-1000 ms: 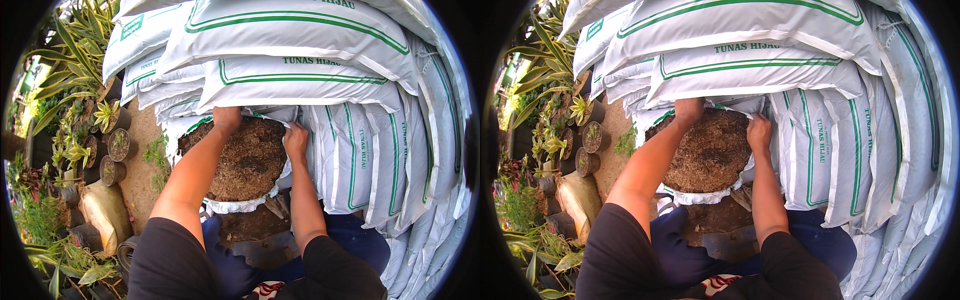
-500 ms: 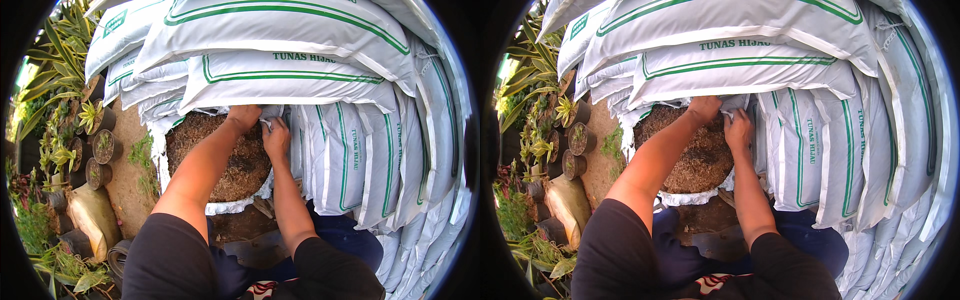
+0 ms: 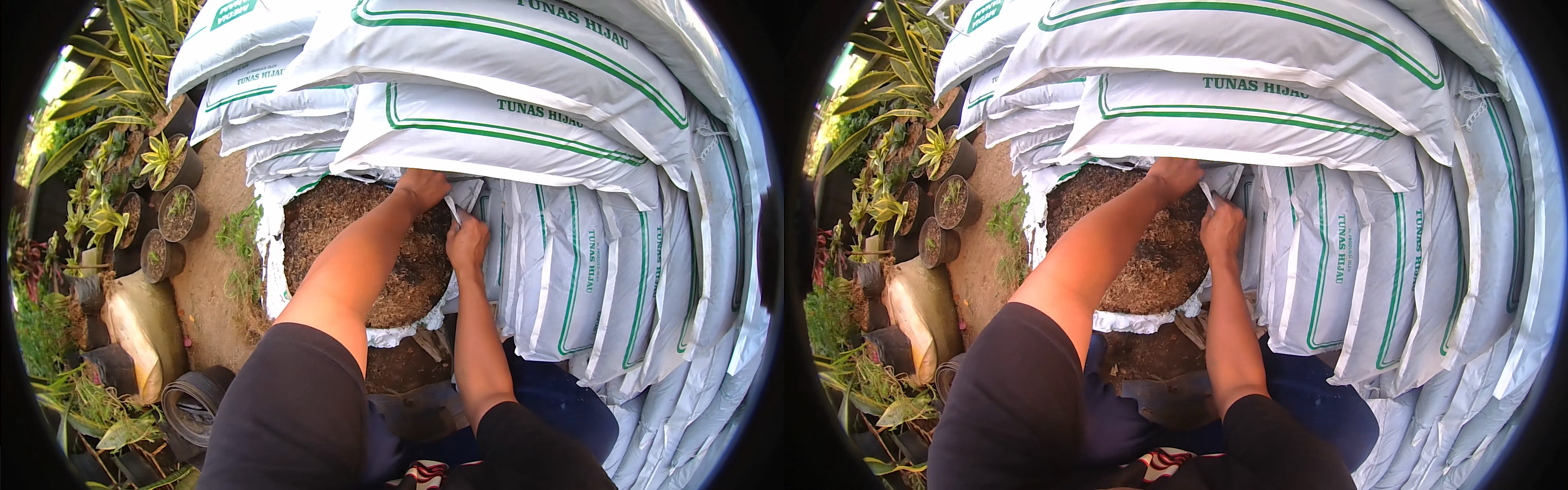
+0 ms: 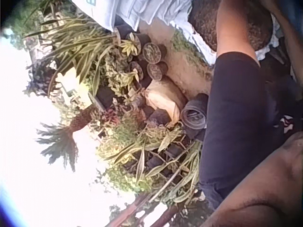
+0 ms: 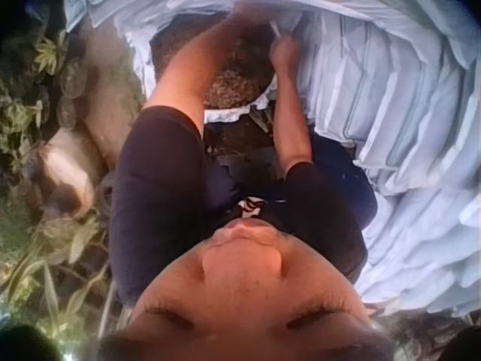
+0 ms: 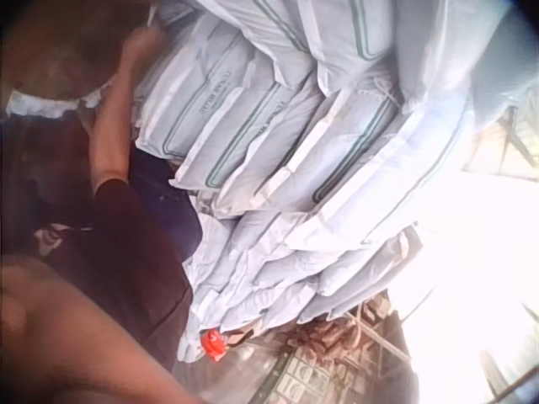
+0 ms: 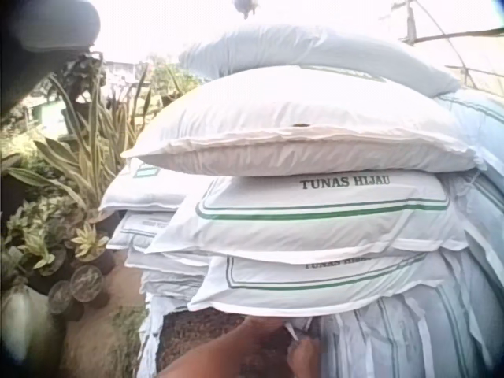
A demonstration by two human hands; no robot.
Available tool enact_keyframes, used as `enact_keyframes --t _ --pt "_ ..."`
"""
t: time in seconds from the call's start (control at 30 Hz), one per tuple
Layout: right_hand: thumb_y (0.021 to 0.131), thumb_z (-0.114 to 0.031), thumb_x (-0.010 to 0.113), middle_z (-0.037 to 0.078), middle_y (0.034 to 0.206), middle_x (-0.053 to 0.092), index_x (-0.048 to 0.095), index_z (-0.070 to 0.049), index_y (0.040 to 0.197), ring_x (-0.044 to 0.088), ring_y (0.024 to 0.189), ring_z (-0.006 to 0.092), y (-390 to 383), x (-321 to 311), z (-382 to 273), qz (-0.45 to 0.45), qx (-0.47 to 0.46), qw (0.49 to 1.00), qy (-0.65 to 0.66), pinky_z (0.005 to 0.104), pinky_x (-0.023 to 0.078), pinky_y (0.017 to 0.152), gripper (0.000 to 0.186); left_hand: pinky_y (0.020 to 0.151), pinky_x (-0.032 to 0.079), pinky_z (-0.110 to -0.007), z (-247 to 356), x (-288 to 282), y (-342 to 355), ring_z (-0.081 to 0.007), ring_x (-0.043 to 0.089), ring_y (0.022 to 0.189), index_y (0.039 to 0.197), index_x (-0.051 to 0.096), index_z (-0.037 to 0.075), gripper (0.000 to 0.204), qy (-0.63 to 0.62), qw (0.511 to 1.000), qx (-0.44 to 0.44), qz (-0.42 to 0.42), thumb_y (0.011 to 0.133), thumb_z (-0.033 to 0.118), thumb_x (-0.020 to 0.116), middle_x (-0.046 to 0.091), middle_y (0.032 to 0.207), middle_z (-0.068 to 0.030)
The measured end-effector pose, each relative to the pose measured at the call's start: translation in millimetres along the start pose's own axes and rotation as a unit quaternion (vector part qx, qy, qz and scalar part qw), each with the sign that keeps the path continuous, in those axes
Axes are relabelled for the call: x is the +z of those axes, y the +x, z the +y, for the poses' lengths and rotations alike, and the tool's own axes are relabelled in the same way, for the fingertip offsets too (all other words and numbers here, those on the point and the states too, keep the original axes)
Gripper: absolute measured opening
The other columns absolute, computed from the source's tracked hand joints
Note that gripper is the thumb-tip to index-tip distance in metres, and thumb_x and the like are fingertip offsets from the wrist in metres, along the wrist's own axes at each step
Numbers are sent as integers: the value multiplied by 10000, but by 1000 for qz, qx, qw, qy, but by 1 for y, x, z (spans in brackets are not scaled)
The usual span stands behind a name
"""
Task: The person mixes soil in a large open bag by hand and then fills two small pots with the soil mixture.
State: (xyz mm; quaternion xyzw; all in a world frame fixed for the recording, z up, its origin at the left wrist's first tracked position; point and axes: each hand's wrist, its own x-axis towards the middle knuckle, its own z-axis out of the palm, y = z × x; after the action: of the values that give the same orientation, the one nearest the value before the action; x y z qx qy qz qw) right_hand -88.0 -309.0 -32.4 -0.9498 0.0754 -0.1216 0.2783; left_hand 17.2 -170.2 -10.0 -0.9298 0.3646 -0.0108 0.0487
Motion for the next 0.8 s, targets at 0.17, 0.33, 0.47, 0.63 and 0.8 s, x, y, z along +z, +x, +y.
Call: enact_keyframes --t 0.17,0.33,0.47,0.63,0.8 --pt "848 -3 661 286 867 687 742 11 1015 668 840 490 -15 -9 -7 22 -27 999 10 530 528 744 185 970 553 -471 0 1 2 -299 687 1170 1033 805 146 209 -15 1000 -20 -8 900 153 643 750 1168 -98" --pt "843 8 654 260 959 716 752 -10 1124 680 890 473 -34 -19 -12 16 -7 1000 22 522 540 780 298 957 557 -462 1 -2 2 -279 698 1156 1038 800 141 204 -2 999 -40 18 904 150 647 756 1155 -95" --pt "850 -1 650 248 957 713 754 -19 1102 680 893 469 -35 -9 7 31 -24 999 9 528 540 771 274 936 560 -458 12 -15 -13 -271 722 1112 1071 775 119 199 -82 989 -72 -103 927 142 639 760 1146 -90" --pt "867 -53 677 249 1014 703 752 -8 1008 676 918 467 -15 -6 26 21 28 999 -18 533 542 810 166 874 576 -418 -19 -40 -59 -293 726 1067 1157 718 115 270 -52 991 -66 -101 893 155 675 748 1116 -97" --pt "883 -109 699 262 1045 688 733 0 1095 678 952 465 -16 -15 46 -5 51 996 -79 534 547 865 241 954 550 -423 -38 -57 -105 -294 682 1146 1198 693 90 347 -50 993 -70 -80 853 116 665 725 1156 -111"
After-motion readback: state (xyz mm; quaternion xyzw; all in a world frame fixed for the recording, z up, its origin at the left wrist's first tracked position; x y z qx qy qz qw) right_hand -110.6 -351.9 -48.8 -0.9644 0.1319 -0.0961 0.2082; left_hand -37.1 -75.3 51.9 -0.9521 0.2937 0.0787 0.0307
